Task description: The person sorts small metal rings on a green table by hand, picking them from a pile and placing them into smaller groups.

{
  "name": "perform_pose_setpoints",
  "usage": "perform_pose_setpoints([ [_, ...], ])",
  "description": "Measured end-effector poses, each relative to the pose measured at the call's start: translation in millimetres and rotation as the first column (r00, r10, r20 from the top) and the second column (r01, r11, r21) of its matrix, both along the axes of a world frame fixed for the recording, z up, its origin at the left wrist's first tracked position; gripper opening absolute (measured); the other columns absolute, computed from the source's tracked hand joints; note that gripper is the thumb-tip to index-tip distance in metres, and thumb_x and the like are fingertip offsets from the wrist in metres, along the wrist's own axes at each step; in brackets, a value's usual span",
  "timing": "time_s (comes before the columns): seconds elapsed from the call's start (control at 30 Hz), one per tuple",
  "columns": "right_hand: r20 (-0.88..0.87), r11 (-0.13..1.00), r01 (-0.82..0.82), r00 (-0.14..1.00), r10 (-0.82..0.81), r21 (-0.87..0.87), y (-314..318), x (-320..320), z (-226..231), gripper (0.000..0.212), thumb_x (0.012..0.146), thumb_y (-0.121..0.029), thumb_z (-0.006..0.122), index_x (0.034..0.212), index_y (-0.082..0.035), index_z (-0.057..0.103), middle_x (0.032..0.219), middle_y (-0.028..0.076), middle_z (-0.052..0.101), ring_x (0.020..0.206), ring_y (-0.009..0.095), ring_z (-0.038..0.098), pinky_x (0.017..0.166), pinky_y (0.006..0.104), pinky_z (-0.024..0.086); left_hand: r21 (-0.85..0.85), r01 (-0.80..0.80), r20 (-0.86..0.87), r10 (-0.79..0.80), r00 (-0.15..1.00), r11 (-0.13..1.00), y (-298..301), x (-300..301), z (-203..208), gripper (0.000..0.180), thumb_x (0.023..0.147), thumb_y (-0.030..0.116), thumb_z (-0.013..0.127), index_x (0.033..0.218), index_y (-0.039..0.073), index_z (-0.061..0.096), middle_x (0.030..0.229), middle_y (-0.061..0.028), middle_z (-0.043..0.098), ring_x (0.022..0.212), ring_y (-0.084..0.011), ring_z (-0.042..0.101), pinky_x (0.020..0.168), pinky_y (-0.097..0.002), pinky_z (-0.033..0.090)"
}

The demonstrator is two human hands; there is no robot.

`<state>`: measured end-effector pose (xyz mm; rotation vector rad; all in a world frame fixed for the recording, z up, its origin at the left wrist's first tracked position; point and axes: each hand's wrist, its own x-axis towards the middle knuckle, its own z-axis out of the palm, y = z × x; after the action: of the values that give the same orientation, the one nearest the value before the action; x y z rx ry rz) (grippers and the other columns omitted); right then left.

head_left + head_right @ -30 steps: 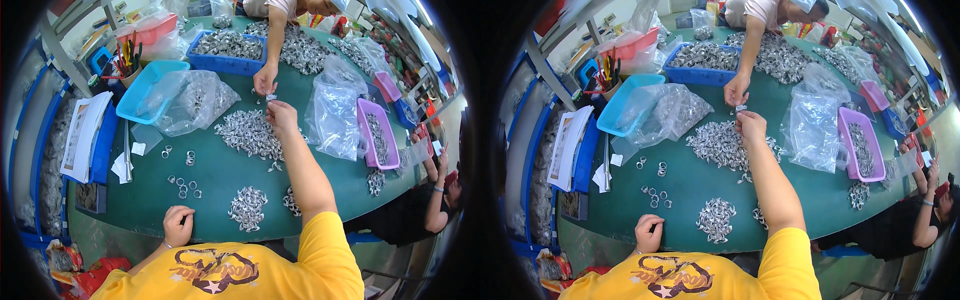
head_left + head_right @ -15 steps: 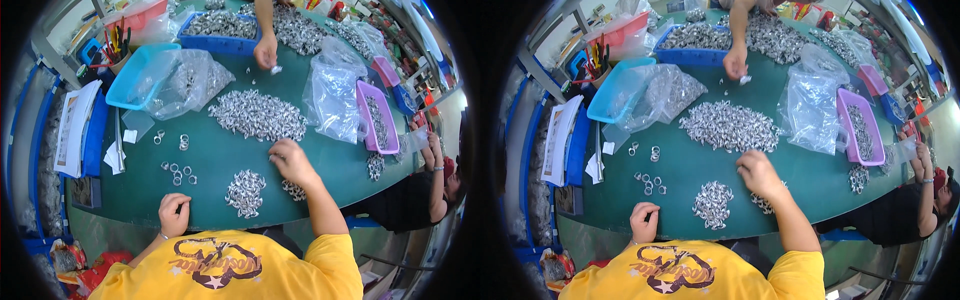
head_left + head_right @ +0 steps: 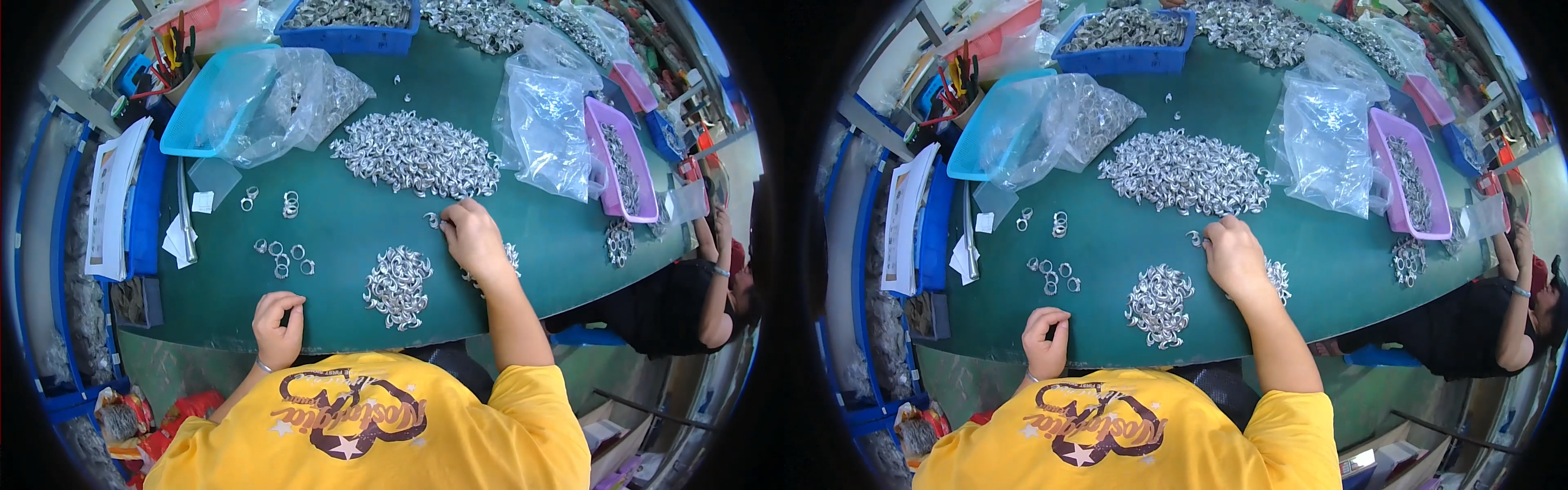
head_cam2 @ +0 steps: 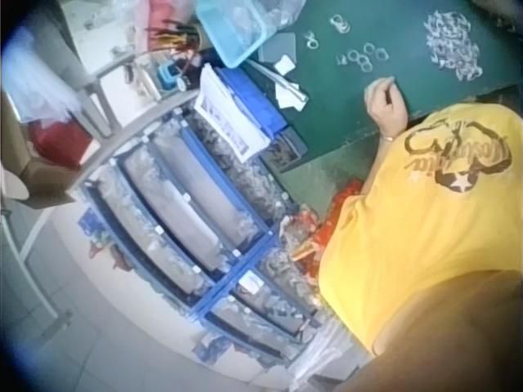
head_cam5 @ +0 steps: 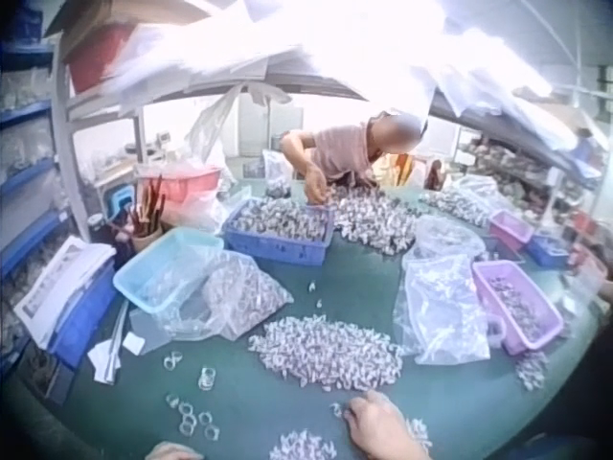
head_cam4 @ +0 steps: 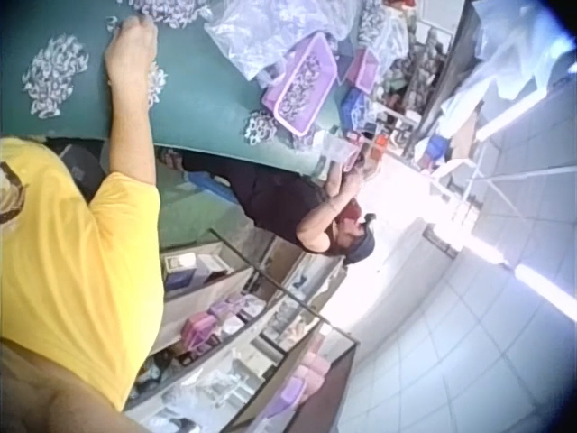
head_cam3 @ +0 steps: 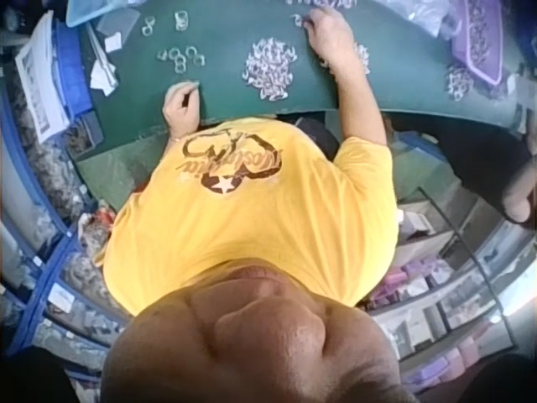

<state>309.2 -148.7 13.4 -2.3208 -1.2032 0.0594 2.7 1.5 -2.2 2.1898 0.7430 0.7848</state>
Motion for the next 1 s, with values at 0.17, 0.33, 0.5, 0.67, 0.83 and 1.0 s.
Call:
perform_pose_setpoints([
  [0.17, 0.043, 0.991, -0.118, 0.992, 0.121, -0.059, -2.7, 14.2, 1.7, 0.006, 0.080, -0.006, 0.067, 0.086, -0.005, 0.069, 0.090, 0.014, 0.063, 0.093, 0.034, 0.060, 0.080, 0.0457, 0.049, 0.017, -0.010, 0.000, 0.010, 1.000, 1.000, -1.8, -0.2, 3.0, 0.007, 0.080, -0.003, 0.066, 0.084, 0.002, 0.069, 0.088, -0.0125, 0.067, 0.082, -0.0302, 0.063, 0.075, -0.0365, 0.050],
  [0.33, -0.025, 0.994, -0.103, 0.994, 0.103, 0.025, -3.7, 5.6, 2.3, 0.007, 0.078, -0.005, 0.069, 0.084, -0.003, 0.068, 0.091, 0.014, 0.062, 0.093, 0.035, 0.060, 0.082, 0.0434, 0.050, 0.051, 0.002, 0.017, -0.002, 1.000, 0.999, -0.7, -0.8, -3.0, 0.010, 0.078, -0.004, 0.067, 0.083, 0.004, 0.069, 0.086, -0.0108, 0.067, 0.081, -0.0295, 0.063, 0.074, -0.0365, 0.049],
  [0.5, -0.111, 0.987, -0.159, 0.981, 0.160, 0.025, -7.1, 15.8, 8.3, 0.009, 0.078, -0.003, 0.068, 0.087, -0.004, 0.068, 0.092, 0.013, 0.062, 0.094, 0.035, 0.060, 0.084, 0.0420, 0.050, 0.042, -0.012, 0.017, 0.011, 1.000, 0.999, -0.1, 0.0, -1.5, 0.011, 0.077, -0.004, 0.067, 0.083, 0.005, 0.069, 0.086, -0.0102, 0.067, 0.082, -0.0291, 0.063, 0.075, -0.0368, 0.049],
  [0.67, -0.037, 0.980, -0.185, 0.981, 0.188, 0.072, 5.5, -0.1, 2.9, 0.011, 0.078, -0.003, 0.069, 0.089, -0.003, 0.066, 0.092, 0.014, 0.062, 0.093, 0.035, 0.060, 0.082, 0.0410, 0.050, 0.067, 0.009, 0.022, -0.010, 1.000, 0.998, -0.4, 0.5, 0.2, 0.008, 0.079, -0.004, 0.067, 0.083, 0.002, 0.069, 0.086, -0.0117, 0.067, 0.081, -0.0282, 0.063, 0.073, -0.0351, 0.050],
  [0.83, -0.023, 0.994, -0.086, 0.996, 0.088, 0.069, 8.1, 4.0, 3.4, 0.014, 0.079, -0.002, 0.066, 0.092, -0.005, 0.068, 0.094, 0.012, 0.063, 0.095, 0.033, 0.059, 0.081, 0.0427, 0.049, 0.028, -0.001, 0.024, 0.000, 1.000, 1.000, -1.1, -0.9, 0.2, 0.009, 0.079, -0.004, 0.067, 0.084, 0.003, 0.069, 0.086, -0.0113, 0.067, 0.082, -0.0290, 0.063, 0.075, -0.0365, 0.049],
  [1.0, 0.067, 0.976, -0.163, 0.986, 0.154, 0.147, 7.4, -7.4, -5.7, 0.014, 0.078, -0.006, 0.068, 0.091, -0.006, 0.070, 0.100, 0.010, 0.065, 0.096, 0.032, 0.060, 0.082, 0.0440, 0.047, 0.024, 0.004, 0.020, -0.004, 1.000, 1.000, 0.4, -1.7, -0.4, 0.010, 0.078, -0.003, 0.066, 0.084, 0.004, 0.069, 0.087, -0.0112, 0.067, 0.082, -0.0298, 0.063, 0.075, -0.0372, 0.049],
])
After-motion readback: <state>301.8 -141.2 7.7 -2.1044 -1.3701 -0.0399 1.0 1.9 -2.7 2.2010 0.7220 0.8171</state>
